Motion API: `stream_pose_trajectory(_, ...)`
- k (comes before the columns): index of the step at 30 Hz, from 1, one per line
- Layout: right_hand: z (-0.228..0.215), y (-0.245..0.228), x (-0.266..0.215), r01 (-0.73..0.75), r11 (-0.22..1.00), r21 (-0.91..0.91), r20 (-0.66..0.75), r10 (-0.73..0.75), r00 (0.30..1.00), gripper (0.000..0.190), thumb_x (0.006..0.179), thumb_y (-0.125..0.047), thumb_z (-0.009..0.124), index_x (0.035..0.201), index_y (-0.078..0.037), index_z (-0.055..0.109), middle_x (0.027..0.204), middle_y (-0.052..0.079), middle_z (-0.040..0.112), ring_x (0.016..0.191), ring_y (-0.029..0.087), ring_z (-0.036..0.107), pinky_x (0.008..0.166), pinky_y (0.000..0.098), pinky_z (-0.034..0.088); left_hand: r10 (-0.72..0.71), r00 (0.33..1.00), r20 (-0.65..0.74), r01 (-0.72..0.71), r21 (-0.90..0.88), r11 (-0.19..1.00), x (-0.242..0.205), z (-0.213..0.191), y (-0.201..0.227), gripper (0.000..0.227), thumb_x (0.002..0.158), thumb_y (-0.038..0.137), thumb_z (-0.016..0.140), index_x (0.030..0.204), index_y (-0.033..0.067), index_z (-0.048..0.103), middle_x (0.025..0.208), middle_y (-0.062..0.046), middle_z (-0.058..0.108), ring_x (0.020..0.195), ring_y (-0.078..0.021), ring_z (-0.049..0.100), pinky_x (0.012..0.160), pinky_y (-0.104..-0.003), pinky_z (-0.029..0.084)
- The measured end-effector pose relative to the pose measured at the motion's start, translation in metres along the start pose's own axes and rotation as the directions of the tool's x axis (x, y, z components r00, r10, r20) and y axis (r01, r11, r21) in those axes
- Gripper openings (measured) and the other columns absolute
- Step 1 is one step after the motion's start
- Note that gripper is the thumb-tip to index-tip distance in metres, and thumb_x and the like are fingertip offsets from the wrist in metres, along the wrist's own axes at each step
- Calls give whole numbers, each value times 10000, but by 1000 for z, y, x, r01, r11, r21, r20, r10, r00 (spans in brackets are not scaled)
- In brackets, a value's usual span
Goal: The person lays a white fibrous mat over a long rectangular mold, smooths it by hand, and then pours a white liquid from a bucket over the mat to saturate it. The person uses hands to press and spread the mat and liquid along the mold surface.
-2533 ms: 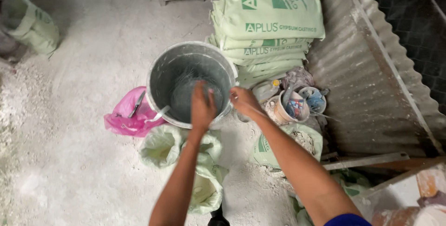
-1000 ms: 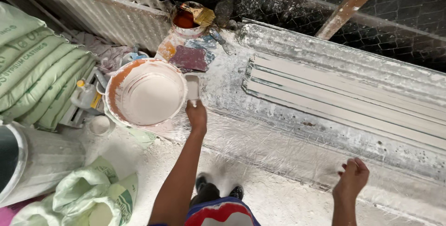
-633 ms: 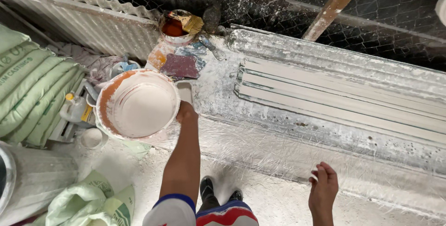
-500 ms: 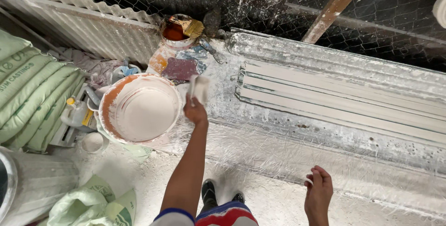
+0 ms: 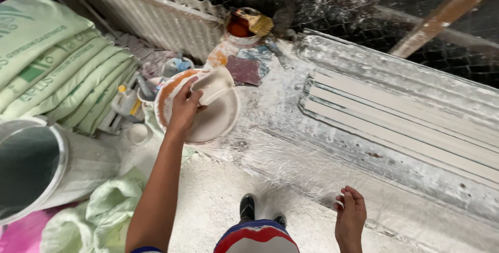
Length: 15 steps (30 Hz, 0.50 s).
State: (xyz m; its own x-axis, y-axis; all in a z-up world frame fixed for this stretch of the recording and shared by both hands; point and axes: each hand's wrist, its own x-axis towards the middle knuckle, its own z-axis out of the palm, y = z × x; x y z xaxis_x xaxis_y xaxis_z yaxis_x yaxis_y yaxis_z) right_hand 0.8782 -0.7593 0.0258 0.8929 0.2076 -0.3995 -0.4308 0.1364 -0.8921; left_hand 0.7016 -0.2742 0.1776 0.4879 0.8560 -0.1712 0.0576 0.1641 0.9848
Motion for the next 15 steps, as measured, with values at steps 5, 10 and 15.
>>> stream_pose_trajectory(5,18,7,6,-26,999,-29,63,28,998,208,1057,-138,532,1242,-55,579,1164,56,623,910,129,582,740,285,490,515,847,133,-346,874,342,-1,-26,-33,512,837,216,815,1324,145,674,1264,-255,571,1137,-416,593,966,-495,536)
stream_pose_trajectory(10,24,2,10,24,1000,-4,114,-24,993,205,1053,-126,531,1238,-55,583,1165,46,624,916,125,586,735,285,489,121,979,164,-173,983,65,-9,-17,-48,564,799,202,812,1326,202,612,1351,-150,510,1227,-381,563,959,-502,526)
stream_pose_trajectory(15,17,2,1,15,1000,18,83,-17,996,204,1058,-131,527,1243,-59,575,1160,48,621,917,126,586,736,282,489,-4,994,111,-110,986,125,8,-10,-81,491,902,201,716,1359,114,556,1268,-259,539,1123,-425,602,913,-504,553)
